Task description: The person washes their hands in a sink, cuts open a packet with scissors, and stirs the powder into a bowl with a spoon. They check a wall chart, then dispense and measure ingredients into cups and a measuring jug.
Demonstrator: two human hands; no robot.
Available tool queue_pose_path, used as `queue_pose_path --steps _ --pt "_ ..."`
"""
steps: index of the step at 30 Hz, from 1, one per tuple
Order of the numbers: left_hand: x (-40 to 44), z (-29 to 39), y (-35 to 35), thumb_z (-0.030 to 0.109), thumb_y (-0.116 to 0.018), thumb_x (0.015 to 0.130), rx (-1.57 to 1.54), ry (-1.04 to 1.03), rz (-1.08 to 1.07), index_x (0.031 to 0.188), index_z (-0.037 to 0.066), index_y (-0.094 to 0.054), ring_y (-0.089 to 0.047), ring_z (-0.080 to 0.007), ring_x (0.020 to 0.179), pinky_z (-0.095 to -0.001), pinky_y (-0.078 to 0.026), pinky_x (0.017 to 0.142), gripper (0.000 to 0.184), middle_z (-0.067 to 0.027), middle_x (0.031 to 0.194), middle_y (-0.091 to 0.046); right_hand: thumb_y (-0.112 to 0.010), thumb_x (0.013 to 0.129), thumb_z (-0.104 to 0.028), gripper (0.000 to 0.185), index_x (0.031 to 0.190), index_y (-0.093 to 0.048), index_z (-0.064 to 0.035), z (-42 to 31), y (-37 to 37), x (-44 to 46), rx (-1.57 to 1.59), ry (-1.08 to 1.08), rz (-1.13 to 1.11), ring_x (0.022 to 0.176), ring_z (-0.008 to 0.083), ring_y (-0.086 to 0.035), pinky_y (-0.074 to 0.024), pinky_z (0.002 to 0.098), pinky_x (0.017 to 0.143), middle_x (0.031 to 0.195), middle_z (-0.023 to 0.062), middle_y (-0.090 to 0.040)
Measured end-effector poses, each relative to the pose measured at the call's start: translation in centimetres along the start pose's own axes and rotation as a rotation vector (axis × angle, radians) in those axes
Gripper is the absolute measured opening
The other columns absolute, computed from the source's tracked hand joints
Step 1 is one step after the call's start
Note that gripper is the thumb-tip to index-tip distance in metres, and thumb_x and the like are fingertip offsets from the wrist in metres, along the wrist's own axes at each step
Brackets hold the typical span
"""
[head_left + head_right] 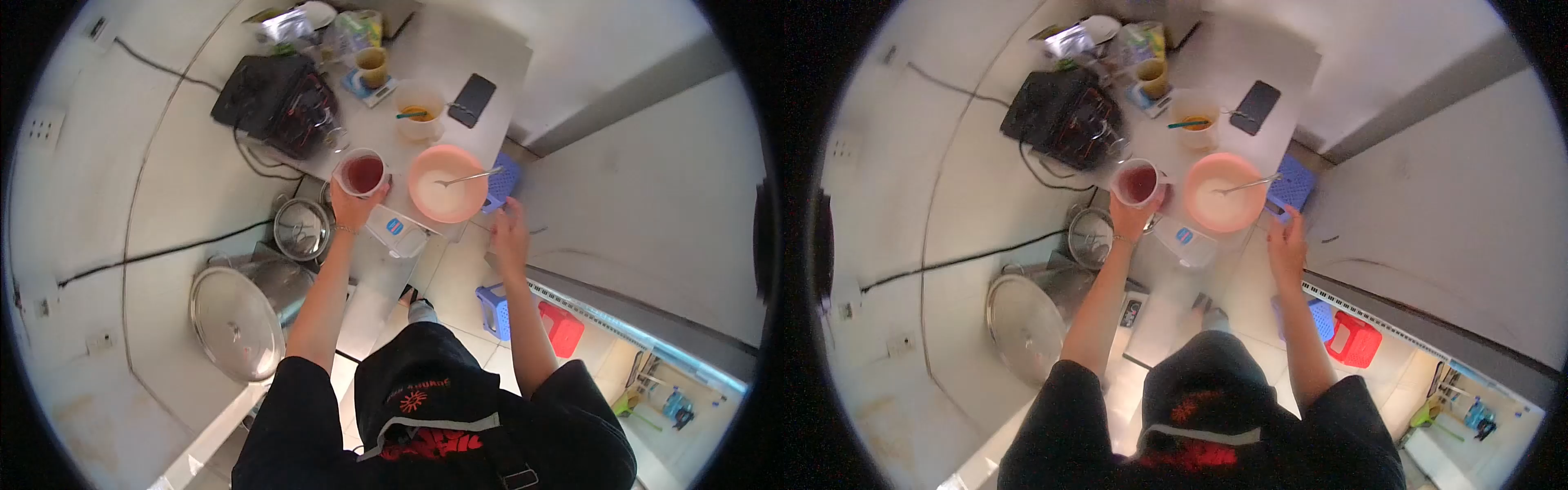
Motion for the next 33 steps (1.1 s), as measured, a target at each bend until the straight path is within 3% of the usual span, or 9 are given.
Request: queue_pose_path --steps 5,7,8,12,17,23,24,31,33 --pt "-8.7 4.8 7.0 0.042 -0.092 0.059 0.174 -0.025 0.200 0.129 0.011 -0.055 -0.056 -0.0295 0.124 -0.0502 -0.028 0.115 0.085 -0.0077 0.125 -0.063 -0.065 0.093 -0.007 0.024 0.116 -0.067 -0.0053 -7.3 -0.2 -5.2 0.014 0.375 -0.279 0.070 0.0078 -0.055 -0.0440 0.0239 0.064 0.079 0.0001 -0.062" --pt "-12.8 8.2 10.0 0.034 -0.094 0.061 0.367 -0.194 0.194 0.130 0.007 -0.055 -0.059 -0.0262 0.119 -0.0442 -0.031 0.117 0.083 -0.0103 0.122 -0.065 -0.067 0.091 -0.005 0.021 0.112 -0.069 -0.0052 -10.4 -1.6 -7.4 0.046 0.475 -0.440 0.070 0.0076 -0.054 -0.0444 0.0238 0.065 0.079 -0.0004 -0.062" --pt "-14.6 9.9 11.7 0.044 -0.092 0.058 0.344 -0.217 0.180 0.128 0.008 -0.057 -0.056 -0.0270 0.123 -0.0488 -0.019 0.122 0.086 -0.0095 0.123 -0.064 -0.067 0.090 -0.003 0.022 0.112 -0.069 -0.0051 -12.4 -2.2 -8.5 0.018 0.599 -0.490 0.071 0.0076 -0.054 -0.0447 0.0237 0.067 0.081 -0.0003 -0.063" --pt "-22.2 17.1 17.3 0.054 -0.091 0.054 0.365 -0.230 0.257 0.126 0.007 -0.059 -0.061 -0.0283 0.113 -0.0585 -0.022 0.117 0.092 -0.0103 0.119 -0.065 -0.068 0.086 -0.001 0.026 0.112 -0.068 -0.0024 -20.0 -3.1 -14.1 0.124 0.910 -0.631 0.079 0.0083 -0.055 -0.0460 0.0250 0.075 0.090 0.0026 -0.064" --pt "-30.4 25.4 20.5 0.061 -0.087 0.060 0.468 -0.187 0.447 0.120 0.003 -0.060 -0.067 -0.0280 0.097 -0.0596 -0.025 0.116 0.088 -0.0108 0.110 -0.069 -0.068 0.086 -0.001 0.027 0.112 -0.068 -0.0027 -26.7 -3.3 -19.7 0.352 1.249 -0.768 0.079 0.0086 -0.056 -0.0461 0.0252 0.075 0.091 0.0029 -0.064" --pt "-34.9 33.1 21.3 0.058 -0.085 0.067 0.287 -0.107 0.682 0.114 0.006 -0.064 -0.069 -0.0240 0.091 -0.0600 -0.021 0.119 0.073 -0.0094 0.101 -0.072 -0.068 0.086 -0.002 0.027 0.113 -0.068 -0.0030 -31.1 -3.6 -24.4 0.514 1.486 -0.890 0.080 0.0088 -0.056 -0.0463 0.0255 0.075 0.092 0.0034 -0.065" --pt "-35.1 33.7 20.6 0.059 -0.084 0.069 0.240 -0.154 0.819 0.112 0.007 -0.065 -0.070 -0.0235 0.090 -0.0607 -0.021 0.119 0.070 -0.0092 0.099 -0.072 -0.068 0.086 -0.002 0.027 0.113 -0.068 -0.0030 -31.6 -3.6 -25.1 0.523 1.513 -0.904 0.080 0.0089 -0.056 -0.0463 0.0256 0.075 0.092 0.0035 -0.065" --pt "-37.6 38.8 22.5 0.052 -0.083 0.071 0.259 -0.107 0.945 0.106 0.014 -0.073 -0.070 -0.0185 0.088 -0.0591 -0.023 0.118 0.053 -0.0036 0.096 -0.074 -0.068 0.086 -0.002 0.027 0.113 -0.068 -0.0034 -35.1 -3.1 -27.1 0.647 1.712 -0.915 0.081 0.0092 -0.056 -0.0465 0.0259 0.075 0.094 0.0040 -0.065" --pt "-37.3 39.8 23.2 0.048 -0.081 0.076 0.253 -0.127 1.051 0.104 0.015 -0.075 -0.070 -0.0169 0.088 -0.0578 -0.023 0.119 0.043 -0.0021 0.097 -0.074 -0.068 0.086 -0.003 0.027 0.113 -0.068 -0.0035 -36.1 -2.5 -27.4 0.678 1.758 -0.911 0.081 0.0093 -0.056 -0.0466 0.0260 0.075 0.094 0.0041 -0.065"
Point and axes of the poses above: each hand's wrist, its own x-axis towards the middle knuckle, its own y-axis out of the back of the hand, z = x × y, the point moved 2 cm from there along x, towards the middle knuckle
